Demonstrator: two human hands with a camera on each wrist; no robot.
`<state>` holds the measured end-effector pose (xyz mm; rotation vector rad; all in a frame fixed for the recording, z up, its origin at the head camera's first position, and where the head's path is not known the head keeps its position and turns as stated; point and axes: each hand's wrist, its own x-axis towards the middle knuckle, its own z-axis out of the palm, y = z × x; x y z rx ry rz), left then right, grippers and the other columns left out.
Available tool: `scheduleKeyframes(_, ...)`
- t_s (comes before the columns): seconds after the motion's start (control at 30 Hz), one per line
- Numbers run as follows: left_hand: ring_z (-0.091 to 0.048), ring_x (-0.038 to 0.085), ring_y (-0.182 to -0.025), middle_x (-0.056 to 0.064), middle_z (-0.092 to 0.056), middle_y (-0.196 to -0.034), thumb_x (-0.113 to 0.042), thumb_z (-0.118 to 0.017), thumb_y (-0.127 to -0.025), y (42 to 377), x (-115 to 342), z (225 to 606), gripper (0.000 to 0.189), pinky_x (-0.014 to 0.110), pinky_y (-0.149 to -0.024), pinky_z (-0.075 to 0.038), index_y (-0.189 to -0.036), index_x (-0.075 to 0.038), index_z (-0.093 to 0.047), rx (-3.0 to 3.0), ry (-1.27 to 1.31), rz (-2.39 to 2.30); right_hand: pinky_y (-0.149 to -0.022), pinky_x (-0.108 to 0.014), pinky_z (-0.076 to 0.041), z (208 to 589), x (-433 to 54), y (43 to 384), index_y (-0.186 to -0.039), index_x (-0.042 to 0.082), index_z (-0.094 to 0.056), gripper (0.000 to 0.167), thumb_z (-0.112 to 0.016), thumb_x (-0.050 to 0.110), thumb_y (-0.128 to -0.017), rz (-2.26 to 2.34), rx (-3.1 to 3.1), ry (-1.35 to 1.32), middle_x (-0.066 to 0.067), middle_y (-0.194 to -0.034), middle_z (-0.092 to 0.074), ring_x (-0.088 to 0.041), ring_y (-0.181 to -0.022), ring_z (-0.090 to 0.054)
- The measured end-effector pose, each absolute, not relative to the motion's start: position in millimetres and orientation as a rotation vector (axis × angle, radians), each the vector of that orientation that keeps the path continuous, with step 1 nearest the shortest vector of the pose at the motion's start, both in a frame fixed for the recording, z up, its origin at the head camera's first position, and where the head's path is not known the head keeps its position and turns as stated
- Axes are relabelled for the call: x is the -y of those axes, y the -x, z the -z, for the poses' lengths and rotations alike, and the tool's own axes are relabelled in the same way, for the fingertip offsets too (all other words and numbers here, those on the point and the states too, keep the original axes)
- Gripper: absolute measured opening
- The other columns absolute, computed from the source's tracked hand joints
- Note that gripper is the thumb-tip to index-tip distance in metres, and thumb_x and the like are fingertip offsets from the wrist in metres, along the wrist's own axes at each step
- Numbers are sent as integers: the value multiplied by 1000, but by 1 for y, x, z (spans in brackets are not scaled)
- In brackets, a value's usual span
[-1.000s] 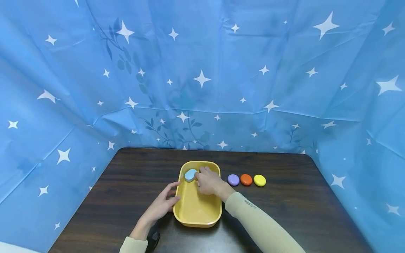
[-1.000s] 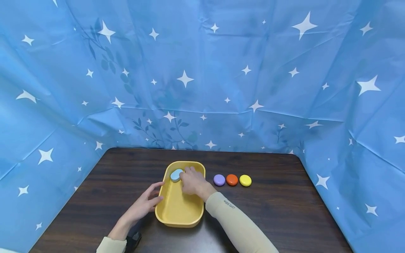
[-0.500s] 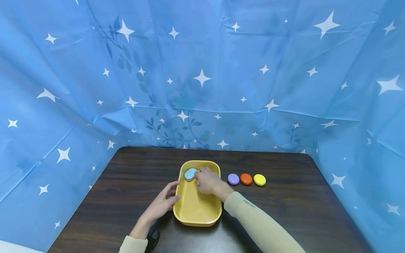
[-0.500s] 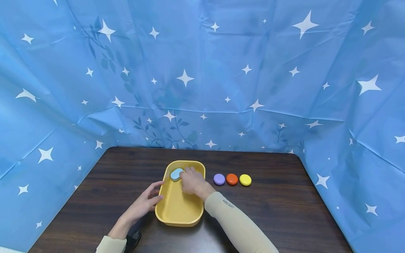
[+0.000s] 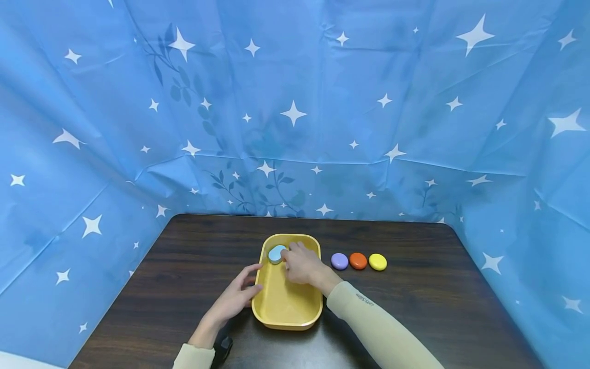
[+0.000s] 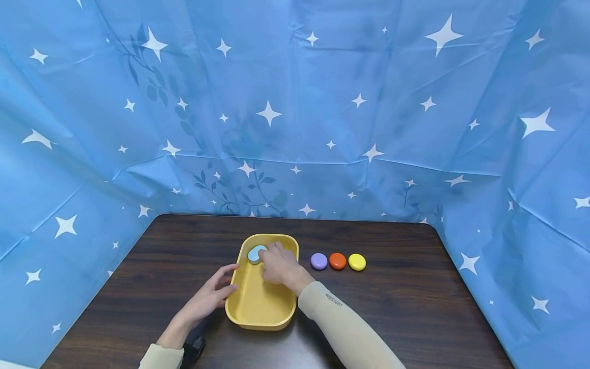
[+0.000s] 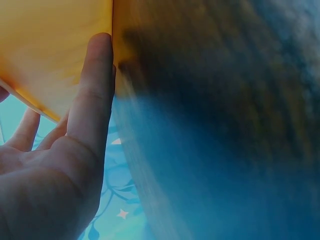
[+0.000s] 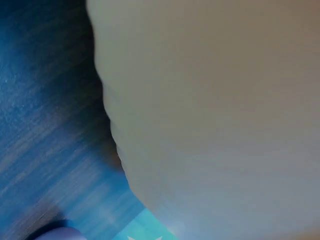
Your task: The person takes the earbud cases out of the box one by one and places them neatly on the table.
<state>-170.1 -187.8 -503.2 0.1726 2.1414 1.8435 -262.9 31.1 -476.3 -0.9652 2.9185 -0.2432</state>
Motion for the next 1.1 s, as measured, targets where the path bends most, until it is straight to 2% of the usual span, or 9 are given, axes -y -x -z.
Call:
scheduleKeyframes(0.17,-63,36,-116,31,-44,-146,-16,-54,-106,170,188,504,57,45,-83,-59,-158,-11,-30,-2151,-176,-1831,-74,-36,-50,473,-33,260,-110,16,-69,23,-72,24,-89,249,-2961,985,-2,-104,-55,-20,-95,-46)
scheduleKeyframes(0.37,-64,34,-115,30,-45,-146,-18,-55,-106,169,188,504,57,44,-83,-59,-157,-11,-31,-2160,-164,-1823,-73,-35,-47,466,-35,255,-110,15,-69,23,-70,22,-88,290,-2987,1023,-2,-103,-54,-20,-91,-44)
scheduleKeyframes(0.53,-64,33,-114,30,-45,-146,-20,-56,-106,170,188,503,58,44,-82,-59,-157,-12,-31,-2162,-155,-1828,-73,-34,-44,460,-39,252,-109,15,-69,22,-70,20,-88,339,-3020,1065,-1,-99,-54,-19,-88,-44)
scheduleKeyframes(1.1,-64,33,-114,28,-47,-145,-19,-58,-105,169,187,503,58,44,-84,-59,-157,-12,-32,-2185,-134,-1826,-80,-35,-47,450,-50,246,-102,17,-69,16,-67,18,-86,358,-3095,1127,-2,-102,-56,-20,-92,-47)
